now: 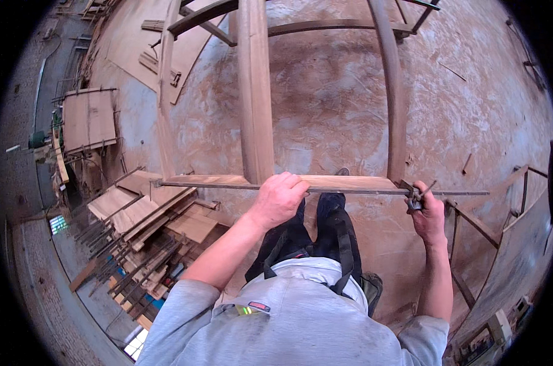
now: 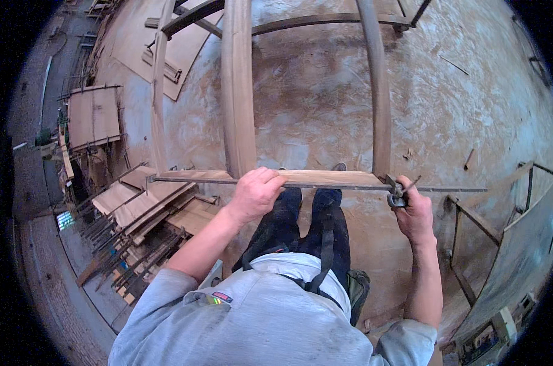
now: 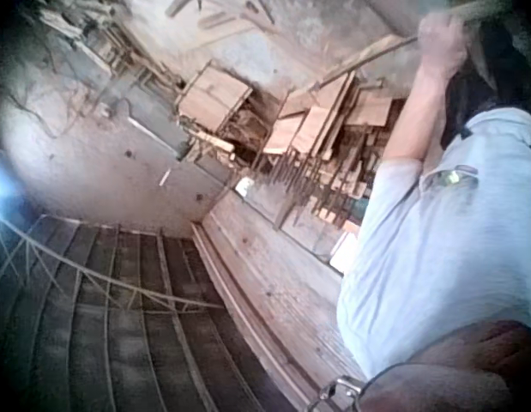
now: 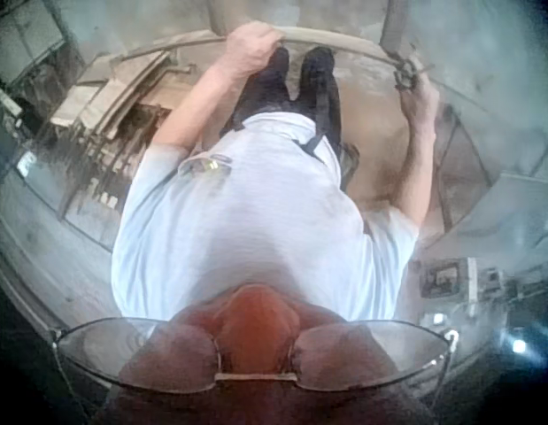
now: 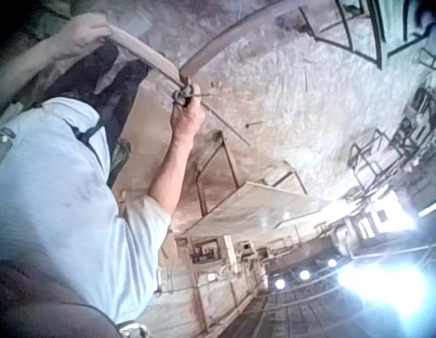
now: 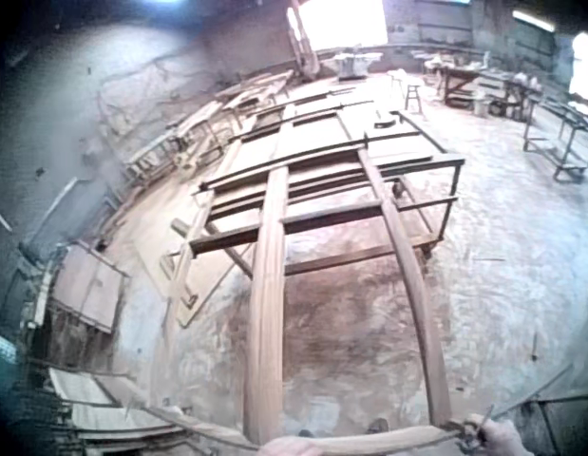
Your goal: The person assembles a wooden frame by inserting a plank into a jig, tightening clamps with a wrench, and securing the plank with a hammer and nails. The person then removes the plank and repeats the process with another plank.
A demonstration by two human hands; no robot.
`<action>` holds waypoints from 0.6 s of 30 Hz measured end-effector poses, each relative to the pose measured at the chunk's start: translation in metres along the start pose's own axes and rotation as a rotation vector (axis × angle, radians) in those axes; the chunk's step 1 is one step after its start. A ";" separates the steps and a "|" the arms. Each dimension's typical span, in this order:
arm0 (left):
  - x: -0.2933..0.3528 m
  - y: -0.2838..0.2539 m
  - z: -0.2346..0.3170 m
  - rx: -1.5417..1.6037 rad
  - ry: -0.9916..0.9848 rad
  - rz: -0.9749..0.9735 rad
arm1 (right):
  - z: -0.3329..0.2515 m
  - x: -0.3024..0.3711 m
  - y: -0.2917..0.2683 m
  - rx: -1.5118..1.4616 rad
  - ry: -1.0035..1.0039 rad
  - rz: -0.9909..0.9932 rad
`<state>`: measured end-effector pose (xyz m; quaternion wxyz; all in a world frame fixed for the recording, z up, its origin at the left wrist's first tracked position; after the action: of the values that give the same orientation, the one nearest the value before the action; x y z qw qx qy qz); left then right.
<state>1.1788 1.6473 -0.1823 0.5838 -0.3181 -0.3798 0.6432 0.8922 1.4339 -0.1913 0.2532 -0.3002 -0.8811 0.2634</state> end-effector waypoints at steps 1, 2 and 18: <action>0.002 0.000 -0.001 -0.004 -0.007 0.000 | -0.002 0.000 0.003 0.025 -0.009 0.014; 0.005 0.000 -0.004 -0.009 -0.011 -0.001 | -0.006 0.000 0.006 0.050 -0.016 0.030; 0.003 -0.008 0.004 0.037 0.024 0.092 | -0.036 0.017 0.022 0.215 0.021 0.268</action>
<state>1.1795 1.6501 -0.1736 0.5638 -0.3319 -0.3457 0.6727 0.9108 1.4718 -0.1734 0.2555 -0.3889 -0.7973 0.3845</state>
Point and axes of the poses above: each hand's wrist, its own x-axis away from the middle knuckle, its own y-axis out of the palm, z = x × y, the point moved 3 cm from there along -x, towards the middle knuckle, and after that the axes turned 3 degrees about -z, right-handed, at the moved point
